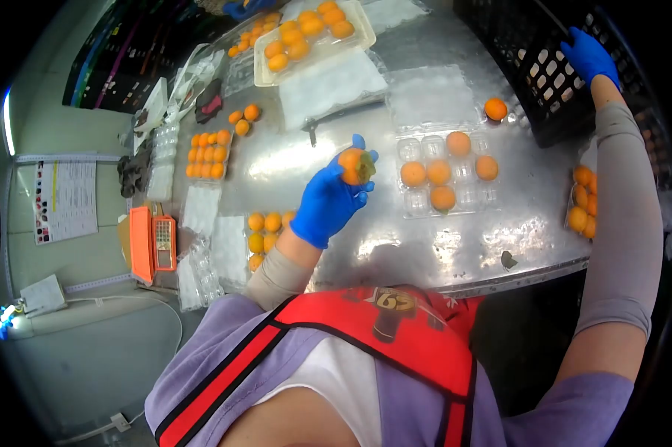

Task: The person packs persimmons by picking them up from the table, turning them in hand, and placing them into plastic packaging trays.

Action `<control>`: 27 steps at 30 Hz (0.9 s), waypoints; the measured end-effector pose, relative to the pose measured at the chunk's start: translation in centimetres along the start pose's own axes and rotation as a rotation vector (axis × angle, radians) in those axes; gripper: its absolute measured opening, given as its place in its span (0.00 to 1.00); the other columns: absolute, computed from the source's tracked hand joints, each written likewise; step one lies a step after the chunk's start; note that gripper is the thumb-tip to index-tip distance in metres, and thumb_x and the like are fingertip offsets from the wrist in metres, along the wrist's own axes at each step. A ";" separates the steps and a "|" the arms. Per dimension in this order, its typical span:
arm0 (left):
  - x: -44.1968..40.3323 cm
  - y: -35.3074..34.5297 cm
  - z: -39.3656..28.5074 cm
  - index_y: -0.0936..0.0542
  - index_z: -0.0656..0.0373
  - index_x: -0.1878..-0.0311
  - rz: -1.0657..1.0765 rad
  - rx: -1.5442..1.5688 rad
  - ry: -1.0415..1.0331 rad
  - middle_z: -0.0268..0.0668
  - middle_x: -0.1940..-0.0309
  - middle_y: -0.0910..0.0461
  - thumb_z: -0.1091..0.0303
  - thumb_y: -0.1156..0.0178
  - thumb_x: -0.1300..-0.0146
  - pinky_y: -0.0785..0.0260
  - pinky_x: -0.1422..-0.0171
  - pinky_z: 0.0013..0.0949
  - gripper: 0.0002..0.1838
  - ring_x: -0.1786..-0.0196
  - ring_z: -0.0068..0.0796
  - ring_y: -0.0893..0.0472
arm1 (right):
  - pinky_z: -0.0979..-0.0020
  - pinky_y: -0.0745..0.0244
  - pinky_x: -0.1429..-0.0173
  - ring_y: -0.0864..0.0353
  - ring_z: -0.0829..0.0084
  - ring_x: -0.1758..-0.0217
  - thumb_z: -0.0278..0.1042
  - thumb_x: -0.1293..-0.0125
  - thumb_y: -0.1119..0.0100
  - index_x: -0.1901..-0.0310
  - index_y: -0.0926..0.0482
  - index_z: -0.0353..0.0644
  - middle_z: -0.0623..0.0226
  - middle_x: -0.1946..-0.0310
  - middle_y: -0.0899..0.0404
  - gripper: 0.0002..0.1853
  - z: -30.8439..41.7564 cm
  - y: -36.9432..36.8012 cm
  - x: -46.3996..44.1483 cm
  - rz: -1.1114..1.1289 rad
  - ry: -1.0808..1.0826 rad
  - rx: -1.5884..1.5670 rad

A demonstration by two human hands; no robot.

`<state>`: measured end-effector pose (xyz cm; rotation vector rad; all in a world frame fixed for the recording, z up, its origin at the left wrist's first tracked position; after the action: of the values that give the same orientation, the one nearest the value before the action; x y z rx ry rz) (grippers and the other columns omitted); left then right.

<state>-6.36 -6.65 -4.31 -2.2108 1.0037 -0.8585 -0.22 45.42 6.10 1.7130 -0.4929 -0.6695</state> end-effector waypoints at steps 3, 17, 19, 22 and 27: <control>-0.5 0.0 0.0 0.39 0.50 0.33 0.028 0.080 0.051 0.38 0.44 0.29 0.54 0.48 0.39 0.29 0.61 0.26 0.31 0.61 0.28 0.24 | 0.59 0.33 0.41 0.28 0.53 0.43 0.46 0.39 0.49 0.40 0.34 0.44 0.51 0.47 0.27 0.27 0.3 0.6 0.5 -0.019 -0.019 -0.002; -0.5 1.3 -0.3 0.32 0.58 0.39 -0.036 -0.034 -0.131 0.43 0.48 0.26 0.53 0.50 0.38 0.31 0.57 0.32 0.27 0.52 0.32 0.25 | 0.58 0.31 0.42 0.28 0.52 0.45 0.47 0.39 0.49 0.41 0.32 0.46 0.52 0.48 0.26 0.26 -0.2 0.1 0.2 -0.052 -0.019 -0.005; -0.5 1.3 -0.3 0.31 0.58 0.40 -0.037 -0.026 -0.133 0.42 0.49 0.26 0.54 0.50 0.38 0.31 0.57 0.33 0.26 0.50 0.33 0.25 | 0.58 0.31 0.42 0.27 0.52 0.45 0.47 0.39 0.49 0.41 0.32 0.47 0.52 0.47 0.26 0.25 -0.1 0.2 0.4 -0.021 -0.032 -0.004; -0.4 1.1 -0.5 0.29 0.56 0.43 -0.043 0.072 -0.099 0.39 0.50 0.25 0.54 0.50 0.38 0.32 0.57 0.31 0.24 0.49 0.32 0.25 | 0.58 0.32 0.42 0.28 0.53 0.44 0.47 0.39 0.49 0.41 0.32 0.46 0.52 0.47 0.27 0.25 0.5 1.0 0.9 0.001 -0.051 0.001; -0.5 1.4 -0.1 0.24 0.55 0.53 -0.129 0.151 -0.015 0.30 0.42 0.30 0.51 0.53 0.33 0.32 0.63 0.33 0.18 0.47 0.36 0.25 | 0.58 0.32 0.42 0.28 0.54 0.43 0.47 0.39 0.49 0.41 0.32 0.46 0.53 0.47 0.27 0.25 0.0 0.2 0.6 -0.043 -0.016 0.018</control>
<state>-7.32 -7.05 -5.45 -2.1673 0.7700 -0.9415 0.25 44.95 6.18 1.7408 -0.4757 -0.7114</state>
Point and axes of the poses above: each hand's wrist, its own x-axis away from the middle knuckle, its own y-axis out of the back of the hand, z = x × y, the point moved 2 cm from there along -x, towards the middle knuckle
